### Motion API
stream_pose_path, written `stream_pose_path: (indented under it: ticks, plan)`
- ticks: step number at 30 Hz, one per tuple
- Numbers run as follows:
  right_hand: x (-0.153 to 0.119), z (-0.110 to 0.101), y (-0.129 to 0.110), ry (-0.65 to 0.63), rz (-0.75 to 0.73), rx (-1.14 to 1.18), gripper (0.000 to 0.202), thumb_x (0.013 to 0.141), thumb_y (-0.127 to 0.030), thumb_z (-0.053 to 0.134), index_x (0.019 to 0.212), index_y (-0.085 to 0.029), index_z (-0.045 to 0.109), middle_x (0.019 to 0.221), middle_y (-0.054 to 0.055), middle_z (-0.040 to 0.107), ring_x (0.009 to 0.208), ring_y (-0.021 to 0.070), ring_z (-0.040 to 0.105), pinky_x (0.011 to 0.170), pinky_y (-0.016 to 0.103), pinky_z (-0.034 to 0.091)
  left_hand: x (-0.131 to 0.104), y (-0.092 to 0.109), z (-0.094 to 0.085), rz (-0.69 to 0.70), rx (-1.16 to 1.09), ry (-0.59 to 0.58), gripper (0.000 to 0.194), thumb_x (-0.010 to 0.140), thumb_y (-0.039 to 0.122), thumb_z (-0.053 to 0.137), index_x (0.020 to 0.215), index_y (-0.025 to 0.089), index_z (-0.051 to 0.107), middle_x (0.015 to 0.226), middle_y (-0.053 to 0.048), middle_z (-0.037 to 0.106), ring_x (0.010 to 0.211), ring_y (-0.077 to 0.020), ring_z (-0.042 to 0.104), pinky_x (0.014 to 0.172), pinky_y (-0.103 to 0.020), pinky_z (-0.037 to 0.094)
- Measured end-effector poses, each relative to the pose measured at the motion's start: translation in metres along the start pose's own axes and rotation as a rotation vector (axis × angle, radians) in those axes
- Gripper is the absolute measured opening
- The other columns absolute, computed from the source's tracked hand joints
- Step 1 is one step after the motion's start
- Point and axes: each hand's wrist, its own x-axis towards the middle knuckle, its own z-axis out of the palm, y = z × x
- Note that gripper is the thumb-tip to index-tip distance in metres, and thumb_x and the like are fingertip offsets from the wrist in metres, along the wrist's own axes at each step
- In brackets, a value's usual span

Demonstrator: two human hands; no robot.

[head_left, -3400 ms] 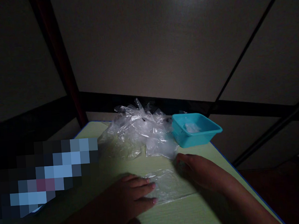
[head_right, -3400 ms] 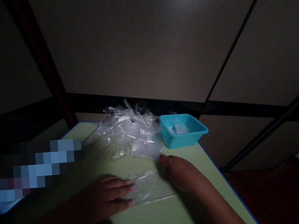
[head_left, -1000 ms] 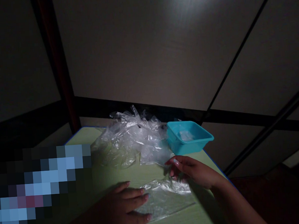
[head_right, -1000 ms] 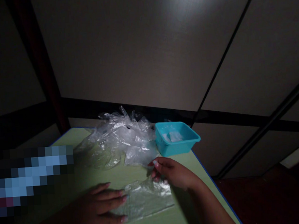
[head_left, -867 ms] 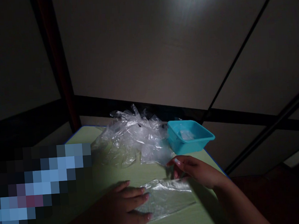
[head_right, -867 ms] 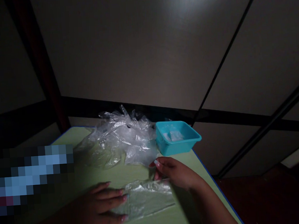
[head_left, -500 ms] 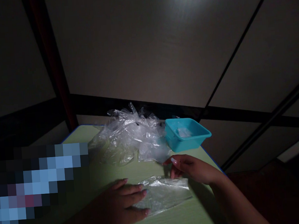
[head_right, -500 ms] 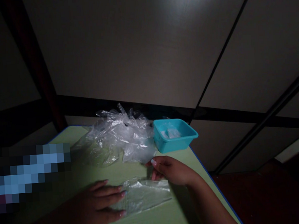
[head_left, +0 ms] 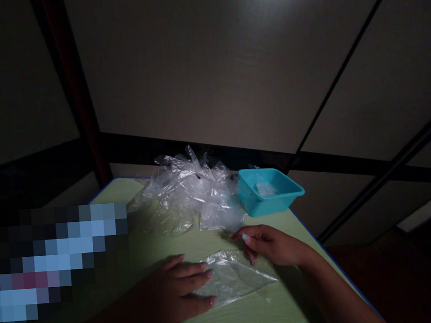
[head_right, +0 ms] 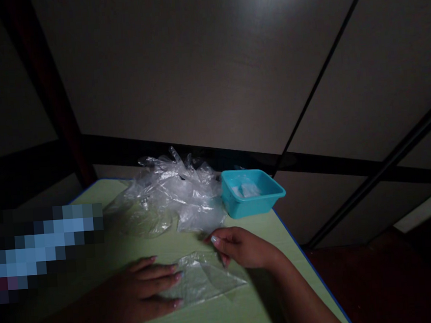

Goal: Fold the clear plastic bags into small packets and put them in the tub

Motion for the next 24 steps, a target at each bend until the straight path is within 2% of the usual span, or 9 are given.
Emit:
stream_pose_path:
  ticks: [4, 8, 10, 13, 16, 19, 21, 24]
  plan:
    - [-0.001, -0.004, -0.001, 0.013, 0.019, -0.01, 0.048, 0.092, -0.056, 0.043, 0.104, -0.013, 0.061, 0.068, -0.001, 0.052, 0.062, 0.0126, 0.051, 0.062, 0.027, 0.043, 0.001, 0.0, 0.0, -0.013, 0.0, -0.018, 0.045, 0.093, 0.058, 0.045, 0.134, 0.041, 0.048, 0.141, -0.003, 0.048, 0.128, -0.0296, 0.046, 0.104, -0.054, 0.033]
    - [-0.006, -0.007, -0.006, 0.048, 0.051, -0.11, 0.046, 0.085, -0.049, 0.059, 0.118, -0.017, 0.056, 0.089, 0.002, 0.054, 0.07, 0.0127, 0.052, 0.063, 0.026, 0.044, 0.0, -0.001, -0.009, -0.009, -0.055, -0.098, 0.049, 0.092, 0.055, 0.049, 0.138, 0.04, 0.043, 0.145, -0.003, 0.042, 0.131, -0.0312, 0.041, 0.104, -0.056, 0.032]
    - [-0.01, -0.009, -0.01, 0.051, 0.068, -0.191, 0.05, 0.082, -0.046, 0.064, 0.122, -0.018, 0.053, 0.093, 0.003, 0.054, 0.074, 0.0135, 0.051, 0.064, 0.026, 0.044, 0.0, -0.002, -0.015, 0.014, -0.11, -0.122, 0.056, 0.089, 0.055, 0.055, 0.14, 0.038, 0.04, 0.146, -0.005, 0.038, 0.132, -0.0322, 0.038, 0.107, -0.055, 0.029]
    - [-0.013, -0.011, -0.014, 0.021, 0.11, -0.25, 0.05, 0.083, -0.046, 0.063, 0.124, -0.019, 0.052, 0.09, 0.002, 0.055, 0.073, 0.0141, 0.051, 0.064, 0.026, 0.044, 0.0, -0.004, -0.02, 0.034, -0.152, -0.139, 0.06, 0.088, 0.054, 0.058, 0.142, 0.036, 0.038, 0.148, -0.007, 0.036, 0.134, -0.0326, 0.035, 0.109, -0.054, 0.025]
    - [-0.013, -0.014, -0.016, 0.032, 0.123, -0.296, 0.044, 0.091, -0.049, 0.05, 0.119, -0.016, 0.056, 0.088, 0.004, 0.058, 0.073, 0.015, 0.052, 0.066, 0.027, 0.044, 0.001, -0.005, -0.019, 0.025, -0.145, -0.173, 0.06, 0.088, 0.055, 0.057, 0.142, 0.036, 0.038, 0.148, -0.008, 0.036, 0.134, -0.0333, 0.035, 0.108, -0.056, 0.026]
    - [-0.012, -0.014, -0.016, 0.041, 0.113, -0.308, 0.044, 0.095, -0.049, 0.039, 0.114, -0.015, 0.058, 0.089, 0.005, 0.06, 0.078, 0.0165, 0.054, 0.071, 0.029, 0.044, 0.001, -0.005, -0.016, 0.031, -0.145, -0.134, 0.059, 0.087, 0.055, 0.058, 0.14, 0.036, 0.041, 0.147, -0.006, 0.038, 0.133, -0.0336, 0.037, 0.108, -0.055, 0.027]
    - [-0.011, -0.014, -0.015, 0.031, 0.117, -0.315, 0.041, 0.094, -0.048, 0.043, 0.113, -0.015, 0.059, 0.089, 0.005, 0.06, 0.079, 0.0171, 0.054, 0.07, 0.029, 0.044, 0.0, -0.005, -0.015, 0.029, -0.141, -0.092, 0.058, 0.086, 0.055, 0.059, 0.139, 0.036, 0.043, 0.146, -0.005, 0.039, 0.132, -0.0327, 0.038, 0.109, -0.053, 0.026]
    - [-0.01, -0.014, -0.013, 0.008, 0.159, -0.37, 0.031, 0.086, -0.039, 0.058, 0.108, -0.016, 0.06, 0.083, 0.003, 0.06, 0.074, 0.0161, 0.053, 0.064, 0.026, 0.043, -0.001, -0.005, -0.013, 0.038, -0.149, -0.096, 0.06, 0.086, 0.053, 0.061, 0.14, 0.035, 0.042, 0.147, -0.006, 0.038, 0.133, -0.0314, 0.038, 0.11, -0.05, 0.025]
